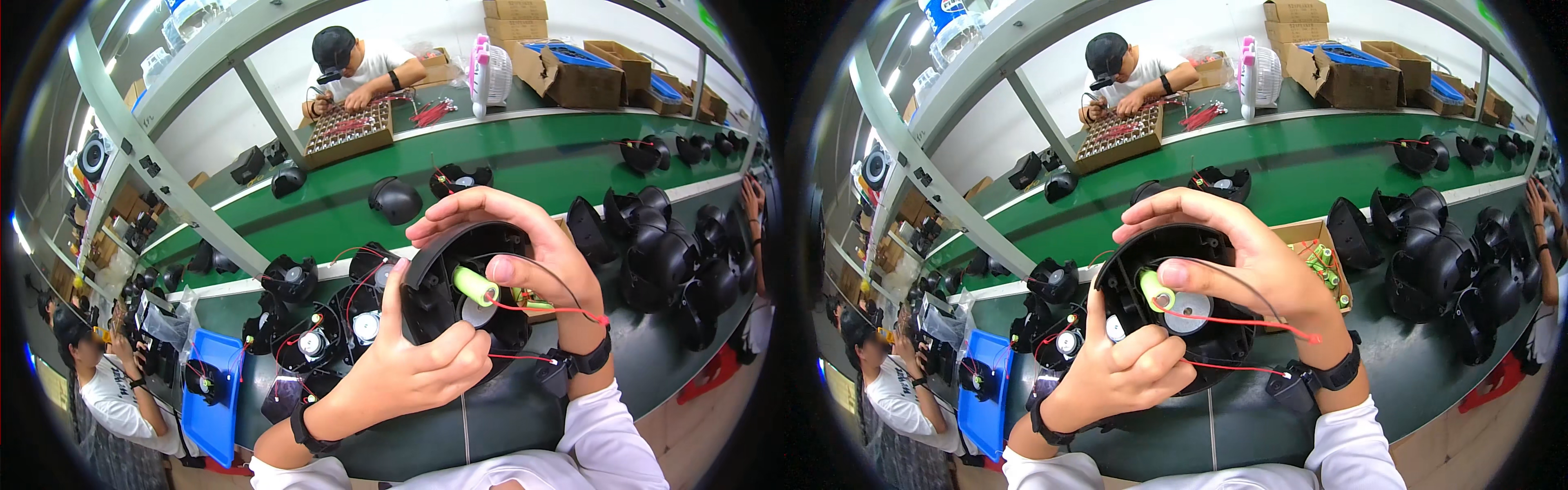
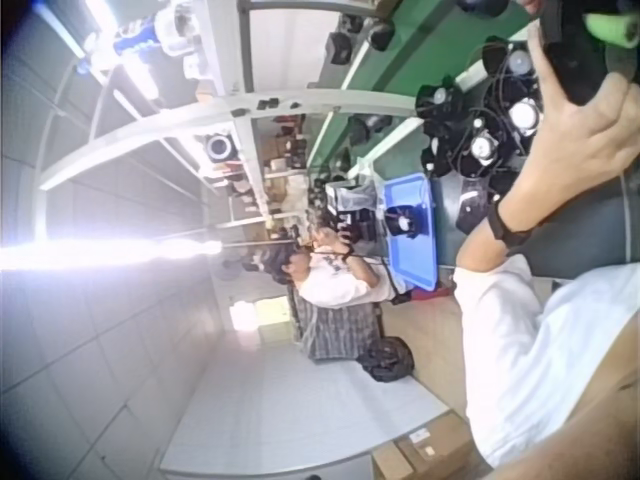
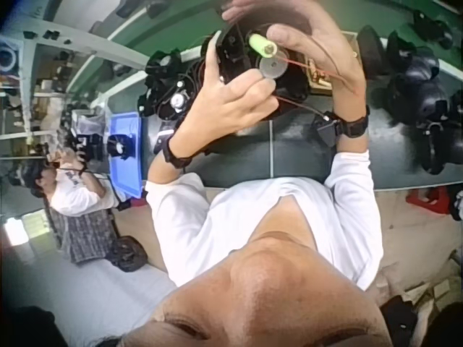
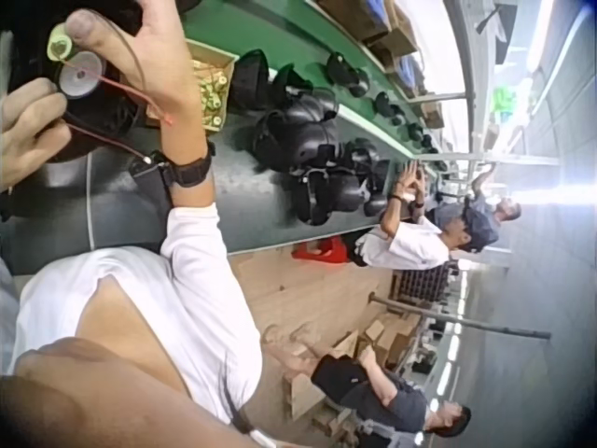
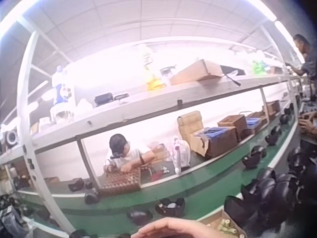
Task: The worker is manually assembling portable electronic speakers by inserting lithium-ion batteries into plastic housings equipped with pre-glued speakers.
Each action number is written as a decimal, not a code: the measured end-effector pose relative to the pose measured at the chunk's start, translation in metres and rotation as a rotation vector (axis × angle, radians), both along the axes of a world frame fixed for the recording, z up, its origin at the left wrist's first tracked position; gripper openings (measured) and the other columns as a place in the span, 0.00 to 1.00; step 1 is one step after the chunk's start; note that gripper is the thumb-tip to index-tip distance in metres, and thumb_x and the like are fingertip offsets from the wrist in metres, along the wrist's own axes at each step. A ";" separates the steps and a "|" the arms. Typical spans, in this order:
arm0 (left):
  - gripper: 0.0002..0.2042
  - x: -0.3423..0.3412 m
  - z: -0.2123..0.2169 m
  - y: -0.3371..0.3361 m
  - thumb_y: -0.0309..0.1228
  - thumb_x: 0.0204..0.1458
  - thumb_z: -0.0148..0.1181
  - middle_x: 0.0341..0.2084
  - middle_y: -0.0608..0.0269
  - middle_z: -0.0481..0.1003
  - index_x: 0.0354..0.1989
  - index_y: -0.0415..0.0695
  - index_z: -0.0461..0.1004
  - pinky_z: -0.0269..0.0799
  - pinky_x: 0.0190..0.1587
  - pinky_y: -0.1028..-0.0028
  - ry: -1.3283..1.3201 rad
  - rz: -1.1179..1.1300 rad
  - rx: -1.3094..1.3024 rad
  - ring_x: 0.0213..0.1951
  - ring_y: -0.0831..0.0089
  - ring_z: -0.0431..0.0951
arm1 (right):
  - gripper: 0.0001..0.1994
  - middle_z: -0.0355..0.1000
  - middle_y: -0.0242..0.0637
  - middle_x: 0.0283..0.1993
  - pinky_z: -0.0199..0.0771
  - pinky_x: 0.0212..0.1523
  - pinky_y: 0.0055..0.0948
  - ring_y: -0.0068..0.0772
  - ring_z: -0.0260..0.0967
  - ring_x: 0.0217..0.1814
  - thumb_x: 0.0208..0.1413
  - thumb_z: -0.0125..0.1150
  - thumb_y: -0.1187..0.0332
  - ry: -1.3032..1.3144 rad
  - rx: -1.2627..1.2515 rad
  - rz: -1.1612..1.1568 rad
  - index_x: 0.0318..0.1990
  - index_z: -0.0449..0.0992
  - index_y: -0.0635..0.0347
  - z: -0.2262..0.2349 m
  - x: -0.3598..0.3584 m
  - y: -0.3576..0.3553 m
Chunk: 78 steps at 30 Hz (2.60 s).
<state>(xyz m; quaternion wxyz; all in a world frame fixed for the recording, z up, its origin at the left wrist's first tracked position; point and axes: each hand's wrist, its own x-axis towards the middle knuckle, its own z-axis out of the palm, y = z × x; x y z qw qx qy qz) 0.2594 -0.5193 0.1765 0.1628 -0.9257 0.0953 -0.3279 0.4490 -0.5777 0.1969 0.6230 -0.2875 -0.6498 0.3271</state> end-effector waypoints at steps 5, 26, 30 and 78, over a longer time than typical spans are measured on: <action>0.04 -0.003 0.001 0.000 0.35 0.44 0.57 0.32 0.77 0.63 0.21 0.56 0.69 0.62 0.52 0.33 0.001 -0.005 -0.006 0.47 0.85 0.62 | 0.31 0.66 0.46 0.55 0.59 0.61 0.31 0.35 0.62 0.60 0.44 0.63 0.69 0.076 -0.029 0.109 0.56 0.61 0.69 0.000 0.001 0.002; 0.04 -0.002 0.009 0.008 0.34 0.42 0.55 0.37 0.71 0.60 0.21 0.59 0.67 0.63 0.50 0.31 0.107 0.002 0.241 0.51 0.81 0.57 | 0.24 0.71 0.40 0.45 0.66 0.55 0.29 0.30 0.69 0.50 0.36 0.70 0.69 0.124 0.020 -0.019 0.44 0.71 0.67 -0.002 -0.011 -0.001; 0.03 -0.001 0.006 0.014 0.34 0.44 0.54 0.37 0.73 0.59 0.21 0.58 0.67 0.64 0.50 0.32 0.084 0.008 0.302 0.50 0.82 0.57 | 0.23 0.73 0.41 0.44 0.67 0.54 0.30 0.32 0.70 0.49 0.35 0.71 0.71 0.150 0.005 -0.055 0.42 0.72 0.66 -0.002 -0.015 -0.004; 0.13 -0.284 -0.041 0.420 0.29 0.48 0.60 0.38 0.47 0.73 0.40 0.36 0.69 0.71 0.48 0.51 -0.860 0.351 -2.094 0.44 0.50 0.73 | 0.30 0.73 0.45 0.41 0.70 0.43 0.28 0.33 0.72 0.41 0.28 0.71 0.69 -0.266 -0.511 -0.665 0.45 0.71 0.70 -0.054 -0.084 -0.095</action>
